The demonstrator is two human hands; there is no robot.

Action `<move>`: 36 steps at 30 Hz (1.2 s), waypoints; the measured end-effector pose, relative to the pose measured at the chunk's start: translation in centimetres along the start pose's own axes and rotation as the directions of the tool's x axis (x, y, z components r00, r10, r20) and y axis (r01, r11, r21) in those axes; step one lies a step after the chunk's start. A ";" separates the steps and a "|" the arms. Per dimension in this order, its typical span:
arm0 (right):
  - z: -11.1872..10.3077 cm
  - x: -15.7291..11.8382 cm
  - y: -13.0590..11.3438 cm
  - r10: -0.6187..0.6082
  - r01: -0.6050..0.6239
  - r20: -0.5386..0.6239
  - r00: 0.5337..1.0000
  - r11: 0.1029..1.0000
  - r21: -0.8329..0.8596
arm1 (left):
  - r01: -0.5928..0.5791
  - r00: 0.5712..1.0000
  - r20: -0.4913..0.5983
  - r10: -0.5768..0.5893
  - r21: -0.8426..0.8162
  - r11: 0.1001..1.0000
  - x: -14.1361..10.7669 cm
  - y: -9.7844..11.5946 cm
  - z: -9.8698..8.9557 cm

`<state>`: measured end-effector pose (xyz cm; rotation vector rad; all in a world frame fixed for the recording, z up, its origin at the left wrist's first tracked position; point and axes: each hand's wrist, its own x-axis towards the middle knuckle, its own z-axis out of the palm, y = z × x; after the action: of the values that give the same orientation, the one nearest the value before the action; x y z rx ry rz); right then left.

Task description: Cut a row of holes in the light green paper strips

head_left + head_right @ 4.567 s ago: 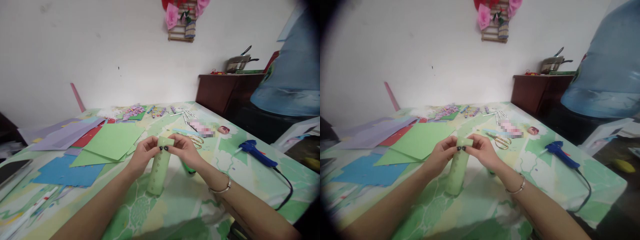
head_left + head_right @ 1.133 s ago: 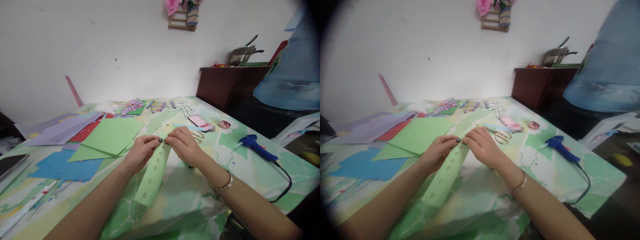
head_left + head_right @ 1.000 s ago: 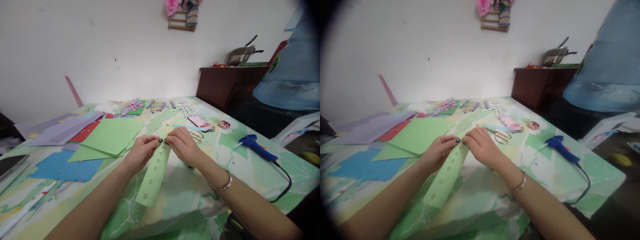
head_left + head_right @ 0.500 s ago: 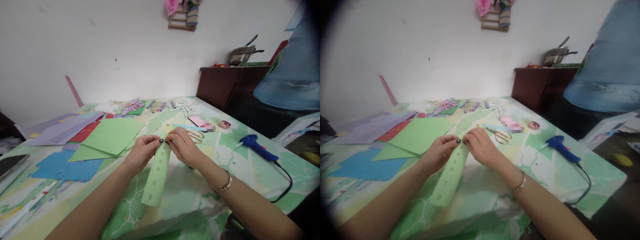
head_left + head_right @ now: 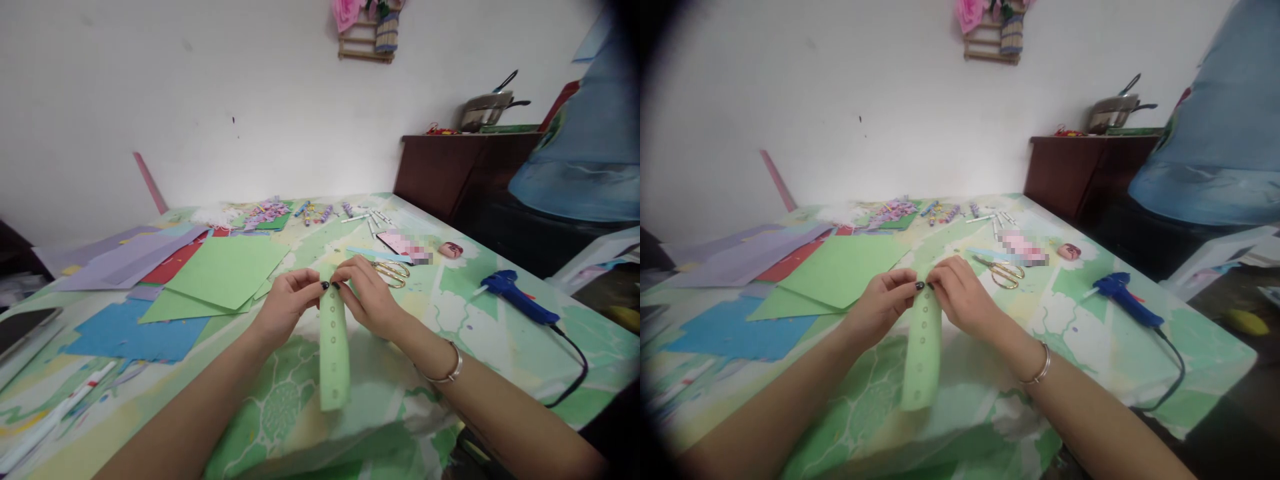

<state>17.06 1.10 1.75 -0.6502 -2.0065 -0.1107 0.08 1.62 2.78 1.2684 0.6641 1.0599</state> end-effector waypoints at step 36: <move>0.1 -0.1 -1.5 0.125 -0.117 -0.079 0.989 0.988 0.105 | -0.249 0.940 -0.172 0.295 0.247 0.936 -0.9 0.3 0.9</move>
<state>16.31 -0.24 1.89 -0.6904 -1.8733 0.0344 0.44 0.42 3.12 1.4878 0.7969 1.3915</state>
